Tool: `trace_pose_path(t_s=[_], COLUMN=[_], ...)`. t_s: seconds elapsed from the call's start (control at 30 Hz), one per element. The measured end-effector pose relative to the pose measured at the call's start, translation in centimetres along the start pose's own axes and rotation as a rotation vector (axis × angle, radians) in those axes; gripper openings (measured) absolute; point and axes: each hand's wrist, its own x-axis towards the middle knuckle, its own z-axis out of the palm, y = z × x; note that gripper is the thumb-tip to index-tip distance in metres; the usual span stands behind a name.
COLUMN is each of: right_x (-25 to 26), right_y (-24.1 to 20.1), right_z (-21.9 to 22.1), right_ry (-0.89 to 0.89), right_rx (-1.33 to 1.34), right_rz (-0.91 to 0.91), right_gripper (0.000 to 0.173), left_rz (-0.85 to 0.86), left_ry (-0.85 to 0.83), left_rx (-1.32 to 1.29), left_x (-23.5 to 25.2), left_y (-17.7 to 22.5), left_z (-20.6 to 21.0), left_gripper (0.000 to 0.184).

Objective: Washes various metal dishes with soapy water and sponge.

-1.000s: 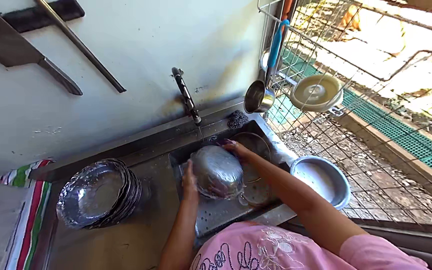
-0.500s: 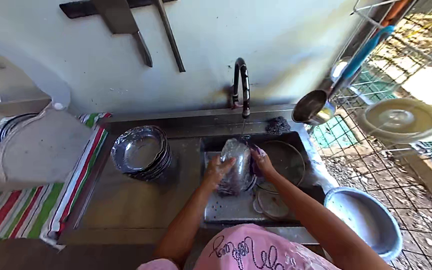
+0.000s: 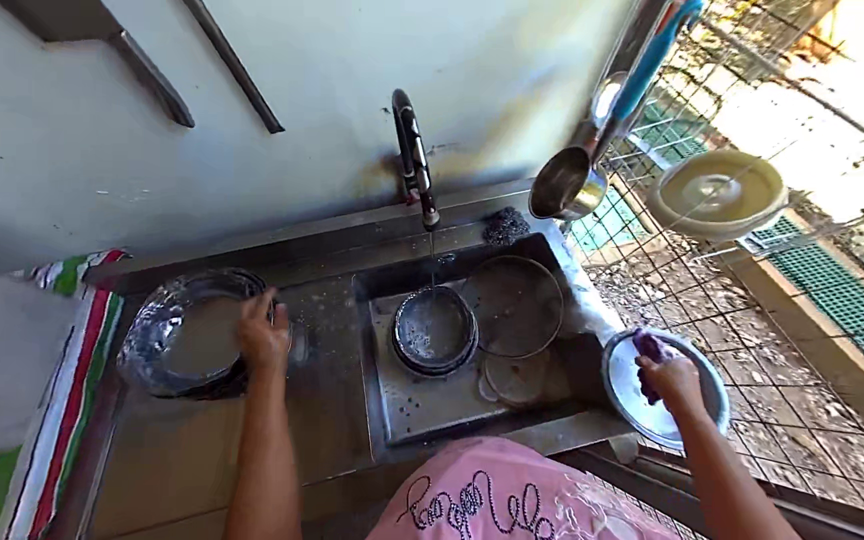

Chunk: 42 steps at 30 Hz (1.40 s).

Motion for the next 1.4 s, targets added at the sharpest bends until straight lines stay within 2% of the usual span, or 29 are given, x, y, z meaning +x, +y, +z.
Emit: trace_pose_path(t_s=[0.07,0.13,0.2,0.3,0.4,0.5,0.57,0.6,0.67,0.77,0.9,0.97,1.0,1.07,1.1,1.17,1.27,1.4], right_x=[0.1,0.6,1.4,1.3,0.7,-0.2,-1.1,-1.7,-2.8,-3.9,-3.9,-3.8,-3.7,-3.9,-4.3,-5.5,-7.4,-7.1], right_y=[1.8,3.6,4.8,4.6,4.2,4.3,3.3,2.4,-0.4,-5.0,-11.9,-15.9,-18.1,-22.3,-23.9,-25.3,-24.0,-20.4], right_z=[1.6,3.5,5.1,5.6,4.0,2.6,1.7,1.1,0.3,1.3,6.0,9.1,10.5,13.4,14.8,17.5,20.2,19.7], right_ry=[0.026,0.026,-0.016,-0.056,0.021,0.25,0.289,0.267,0.18,-0.005,-0.384,-0.5,-0.517,-0.473,-0.443,-0.458,-0.522,-0.734], right_rx=[-0.14,-0.213,-0.28,-0.3,-0.086,0.474,0.872,1.041,1.218,1.239,1.216,1.212,1.219,1.193,1.129,0.985,0.682,0.329], right_rz=[-0.044,-0.105,-0.111,-0.038,0.099,0.165,0.166,0.155,0.116,0.077,0.145,0.132,0.106,-0.022,-0.15,-0.44,-0.769,-0.909], right_gripper=[0.045,0.052,0.058,0.054,0.041,0.039,0.038,0.034,0.023,0.021,0.025,0.028,0.029,0.033,0.035,0.043,0.046,0.042], left_rz=[0.069,0.003,-0.084,-0.194,-0.287,-0.251,-0.151,-0.084,0.082,0.3,0.602,0.725,0.73,0.607,0.494,0.241,-0.145,-0.535], left_ry=[-0.18,-0.413,-0.556,-0.65,-0.617,-0.556,-0.481,-0.461,-0.441,-0.382,-0.235,-0.139,-0.098,-0.034,-0.035,-0.078,-0.133,-0.421], left_rx=[-0.116,-0.201,-0.136,0.051,0.141,0.073,-0.12,-0.2,-0.302,-0.413,-0.504,-0.567,-0.608,-0.698,-0.751,-0.894,-1.145,-1.348], left_x=[0.8,1.5,1.3,-0.5,-1.7,-1.4,-0.9,-0.7,-0.3,-0.4,0.0,0.1,-0.1,-1.1,-1.9,-3.8,-5.6,-8.8], left_y=[0.8,0.5,0.2,0.8,2.4,4.2,5.7,6.6,8.7,12.1,14.6,14.8,14.8,15.1,15.4,16.0,16.1,14.2], left_z=[6.9,15.6,22.7,27.8,28.9,28.2,27.5,27.2,26.4,24.0,20.7,19.8,19.5,19.1,18.9,18.4,18.1,18.5], left_gripper=[0.039,0.047,0.057,0.055,0.055,0.049,0.037,0.031,0.024,0.024,0.015,0.01,0.007,0.007,0.012,0.033,0.041,0.051])
